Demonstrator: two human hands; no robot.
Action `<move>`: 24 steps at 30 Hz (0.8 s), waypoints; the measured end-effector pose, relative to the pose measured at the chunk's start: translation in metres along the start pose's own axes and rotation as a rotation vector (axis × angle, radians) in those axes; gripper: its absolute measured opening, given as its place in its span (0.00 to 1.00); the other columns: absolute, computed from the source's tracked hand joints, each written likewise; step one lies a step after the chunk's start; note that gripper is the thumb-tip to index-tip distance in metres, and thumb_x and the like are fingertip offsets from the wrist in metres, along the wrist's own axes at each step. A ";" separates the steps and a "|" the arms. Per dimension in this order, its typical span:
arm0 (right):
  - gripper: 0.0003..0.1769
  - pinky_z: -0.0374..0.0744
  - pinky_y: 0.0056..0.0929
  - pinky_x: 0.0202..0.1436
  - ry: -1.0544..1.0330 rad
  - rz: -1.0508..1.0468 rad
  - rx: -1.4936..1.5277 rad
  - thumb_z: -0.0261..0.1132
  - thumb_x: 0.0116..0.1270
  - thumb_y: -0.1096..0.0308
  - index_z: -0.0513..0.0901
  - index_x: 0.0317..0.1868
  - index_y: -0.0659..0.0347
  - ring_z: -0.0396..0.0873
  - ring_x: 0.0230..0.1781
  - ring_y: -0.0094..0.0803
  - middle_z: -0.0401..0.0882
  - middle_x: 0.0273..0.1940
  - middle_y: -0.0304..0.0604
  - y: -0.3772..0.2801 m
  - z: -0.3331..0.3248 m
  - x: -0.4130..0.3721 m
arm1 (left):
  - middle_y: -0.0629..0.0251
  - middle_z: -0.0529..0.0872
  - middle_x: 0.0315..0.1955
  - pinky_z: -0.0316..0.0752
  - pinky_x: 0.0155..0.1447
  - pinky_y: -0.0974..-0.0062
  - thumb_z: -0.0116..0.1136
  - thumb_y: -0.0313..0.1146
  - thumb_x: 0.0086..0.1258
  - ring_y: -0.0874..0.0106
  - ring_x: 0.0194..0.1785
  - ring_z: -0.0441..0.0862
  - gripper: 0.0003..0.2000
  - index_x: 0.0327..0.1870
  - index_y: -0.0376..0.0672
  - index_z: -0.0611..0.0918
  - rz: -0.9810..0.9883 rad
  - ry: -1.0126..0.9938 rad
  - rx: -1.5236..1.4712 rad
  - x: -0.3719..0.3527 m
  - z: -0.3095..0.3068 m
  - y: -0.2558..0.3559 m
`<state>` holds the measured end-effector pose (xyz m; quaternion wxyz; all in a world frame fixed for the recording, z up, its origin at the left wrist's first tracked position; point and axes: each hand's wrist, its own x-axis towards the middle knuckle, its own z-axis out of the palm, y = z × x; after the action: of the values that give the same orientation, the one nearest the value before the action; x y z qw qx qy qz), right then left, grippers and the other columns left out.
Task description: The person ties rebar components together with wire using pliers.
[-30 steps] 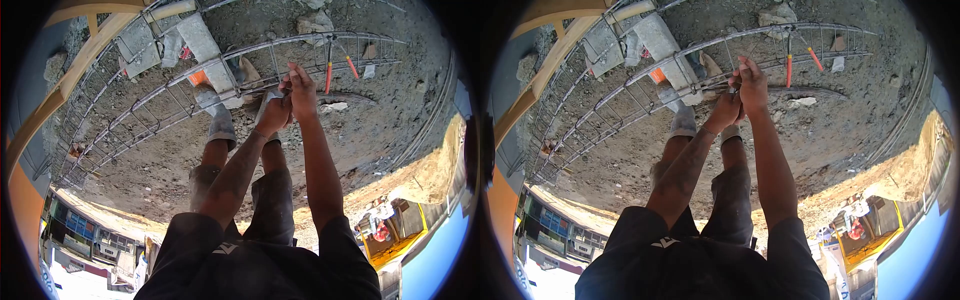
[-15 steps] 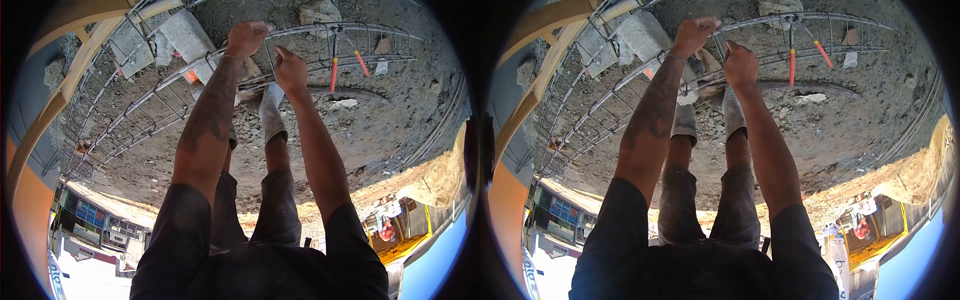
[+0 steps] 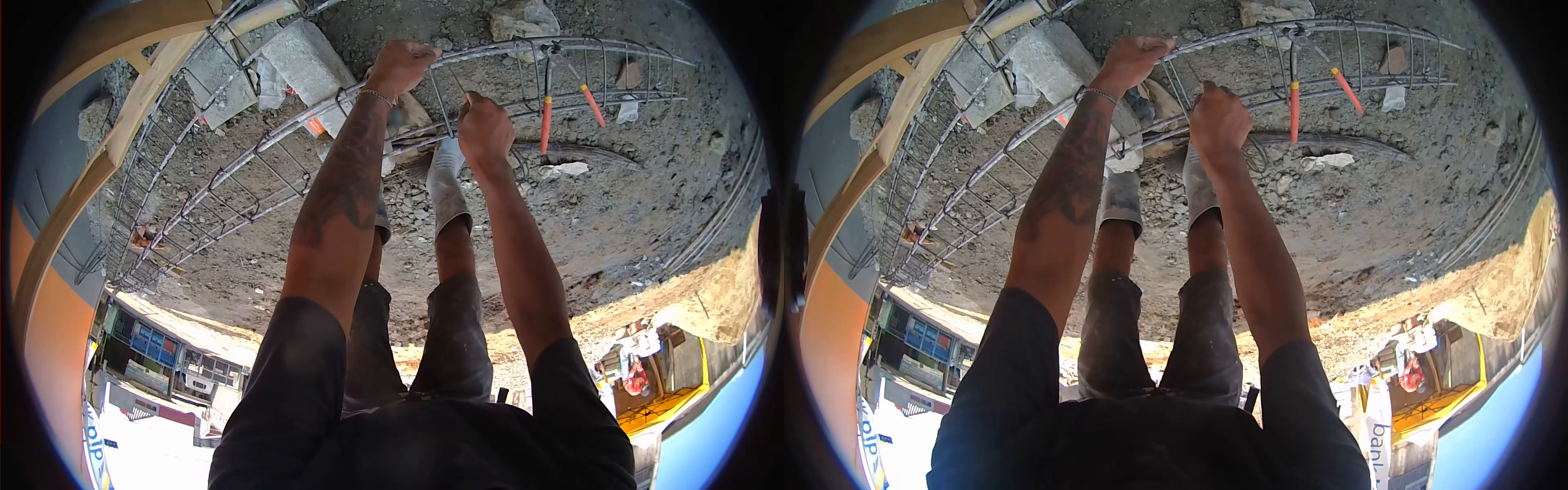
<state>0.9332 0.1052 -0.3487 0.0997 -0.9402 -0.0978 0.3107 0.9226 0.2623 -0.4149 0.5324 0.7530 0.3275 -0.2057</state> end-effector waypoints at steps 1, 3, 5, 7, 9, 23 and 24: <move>0.09 0.77 0.46 0.37 -0.001 0.006 0.000 0.55 0.59 0.69 0.79 0.37 0.57 0.80 0.33 0.50 0.80 0.31 0.52 0.000 0.007 0.000 | 0.57 0.85 0.35 0.76 0.45 0.73 0.59 0.44 0.59 0.66 0.40 0.83 0.18 0.41 0.37 0.83 -0.033 -0.041 -0.038 -0.001 -0.002 0.004; 0.09 0.77 0.45 0.37 0.077 -0.132 0.087 0.54 0.59 0.70 0.79 0.38 0.58 0.79 0.33 0.50 0.80 0.33 0.53 -0.004 0.018 0.007 | 0.57 0.85 0.35 0.76 0.45 0.75 0.59 0.42 0.59 0.68 0.39 0.83 0.17 0.41 0.36 0.82 0.067 -0.014 -0.074 0.005 -0.001 -0.004; 0.10 0.76 0.45 0.38 0.065 -0.111 0.115 0.54 0.61 0.68 0.79 0.40 0.58 0.79 0.35 0.51 0.79 0.35 0.54 -0.005 0.025 0.007 | 0.58 0.85 0.35 0.76 0.45 0.76 0.59 0.39 0.59 0.70 0.39 0.83 0.16 0.41 0.35 0.82 0.152 0.007 -0.110 0.002 -0.001 -0.008; 0.12 0.76 0.44 0.40 0.074 -0.120 0.329 0.54 0.63 0.65 0.79 0.43 0.59 0.78 0.36 0.51 0.79 0.36 0.55 -0.004 0.030 0.010 | 0.59 0.85 0.34 0.76 0.44 0.79 0.59 0.33 0.60 0.73 0.38 0.83 0.12 0.40 0.34 0.81 0.149 0.133 -0.362 -0.006 0.002 -0.005; 0.14 0.75 0.43 0.40 0.075 -0.163 0.482 0.53 0.63 0.64 0.78 0.45 0.60 0.78 0.37 0.51 0.79 0.36 0.55 0.002 0.042 0.019 | 0.59 0.85 0.35 0.76 0.44 0.79 0.58 0.31 0.60 0.74 0.38 0.82 0.11 0.40 0.33 0.81 0.161 0.160 -0.400 -0.014 0.000 -0.006; 0.25 0.67 0.28 0.34 -0.247 0.172 1.009 0.57 0.62 0.48 0.79 0.40 0.66 0.66 0.26 0.27 0.71 0.24 0.38 -0.002 0.033 0.051 | 0.56 0.81 0.42 0.72 0.51 0.70 0.66 0.38 0.52 0.64 0.47 0.79 0.16 0.38 0.39 0.82 0.484 -0.022 -0.062 -0.038 -0.022 -0.007; 0.28 0.70 0.30 0.37 -0.216 0.153 0.865 0.58 0.59 0.44 0.80 0.38 0.66 0.71 0.29 0.33 0.75 0.26 0.44 -0.006 0.031 0.051 | 0.55 0.81 0.43 0.72 0.52 0.70 0.67 0.39 0.51 0.63 0.47 0.79 0.19 0.41 0.37 0.81 0.409 -0.019 -0.037 -0.037 -0.021 -0.009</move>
<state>0.9537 0.1275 -0.3999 0.4494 -0.7790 0.1007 0.4256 0.8892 0.2739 -0.3887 0.5798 0.7920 0.1666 -0.0943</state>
